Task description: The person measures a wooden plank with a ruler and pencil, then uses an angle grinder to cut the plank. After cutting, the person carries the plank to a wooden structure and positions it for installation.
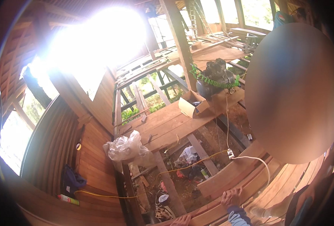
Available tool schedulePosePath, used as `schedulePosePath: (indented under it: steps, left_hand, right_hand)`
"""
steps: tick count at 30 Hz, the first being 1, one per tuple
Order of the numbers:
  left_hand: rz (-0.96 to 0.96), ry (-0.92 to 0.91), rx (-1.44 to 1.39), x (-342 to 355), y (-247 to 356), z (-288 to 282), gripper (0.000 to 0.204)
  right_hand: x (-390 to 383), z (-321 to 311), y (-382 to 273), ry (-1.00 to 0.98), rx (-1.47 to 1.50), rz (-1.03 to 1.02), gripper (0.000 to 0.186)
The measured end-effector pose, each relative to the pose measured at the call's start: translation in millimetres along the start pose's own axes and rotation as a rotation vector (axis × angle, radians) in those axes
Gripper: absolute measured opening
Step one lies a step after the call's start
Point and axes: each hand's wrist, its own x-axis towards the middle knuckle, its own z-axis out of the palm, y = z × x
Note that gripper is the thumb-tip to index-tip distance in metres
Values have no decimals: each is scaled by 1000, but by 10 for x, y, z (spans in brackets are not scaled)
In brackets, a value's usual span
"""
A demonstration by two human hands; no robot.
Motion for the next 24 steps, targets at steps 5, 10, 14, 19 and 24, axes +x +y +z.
schedulePosePath:
  steps: [5, 10, 14, 19, 24]
  left_hand:
    - [0, 42, 6, 126, 416, -511, 91]
    - [-16, -32, 111, 119, 255, -417, 90]
    - [-12, 18, 75, 170, 358, -396, 91]
    - [28, 63, 143, 143, 328, -281, 95]
    - [17, 25, 136, 143, 303, -328, 96]
  right_hand:
    - [25, -110, 108, 36, 5, -14, 25]
    - [77, 24, -7, 67, 89, -1, 27]
    - [100, -159, 3, -82, 49, 22, 30]
    - [60, -251, 15, -109, 31, 57, 31]
    - [71, -274, -39, -157, 20, 78, 32]
